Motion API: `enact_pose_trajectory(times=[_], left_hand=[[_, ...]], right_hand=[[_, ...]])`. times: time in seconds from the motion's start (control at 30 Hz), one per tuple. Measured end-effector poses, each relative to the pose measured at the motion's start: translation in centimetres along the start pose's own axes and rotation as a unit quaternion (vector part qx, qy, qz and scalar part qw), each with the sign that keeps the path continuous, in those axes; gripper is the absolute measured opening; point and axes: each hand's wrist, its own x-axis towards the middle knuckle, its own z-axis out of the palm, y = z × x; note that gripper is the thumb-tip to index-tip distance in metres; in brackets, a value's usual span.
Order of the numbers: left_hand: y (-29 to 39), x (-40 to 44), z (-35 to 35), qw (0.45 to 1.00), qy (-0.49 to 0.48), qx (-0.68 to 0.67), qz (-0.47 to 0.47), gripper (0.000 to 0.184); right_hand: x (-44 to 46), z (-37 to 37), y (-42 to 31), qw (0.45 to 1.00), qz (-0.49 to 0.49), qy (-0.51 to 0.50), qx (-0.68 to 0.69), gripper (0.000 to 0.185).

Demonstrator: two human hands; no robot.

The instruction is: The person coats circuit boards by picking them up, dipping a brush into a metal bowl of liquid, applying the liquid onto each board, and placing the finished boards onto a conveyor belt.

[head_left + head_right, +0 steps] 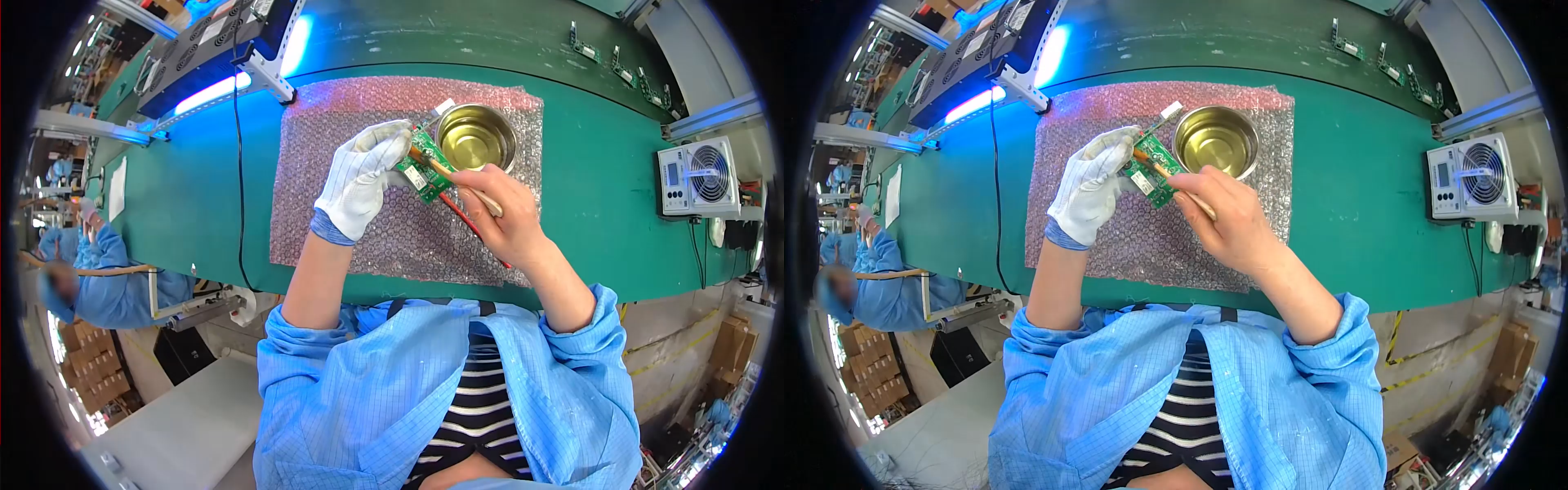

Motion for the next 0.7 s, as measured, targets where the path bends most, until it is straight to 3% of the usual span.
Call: enact_pose_trajectory(times=[0.3,0.43,0.5,0.57,0.7], left_hand=[[0.1,-0.1,0.3,0.999,0.019,0.034,0.016,0.043],[0.4,0.0,0.7,0.999,0.026,0.014,0.017,0.045],[0.4,0.0,1.1,0.999,0.017,0.023,0.027,0.044],[0.4,-0.1,1.1,0.999,0.012,0.030,0.037,0.043],[0.2,-0.2,0.3,0.998,0.024,0.039,0.032,0.041]], right_hand=[[-1.2,-1.5,-0.8,0.996,0.007,-0.079,-0.041,0.016],[-0.3,-2.4,-1.9,0.997,0.060,-0.025,0.029,0.016],[0.1,-1.6,-1.1,0.999,0.041,-0.003,0.019,0.016],[0.0,-0.6,-0.2,1.000,0.009,-0.008,0.003,0.016],[-1.6,-1.6,-0.1,0.997,0.039,-0.062,-0.028,0.015]])
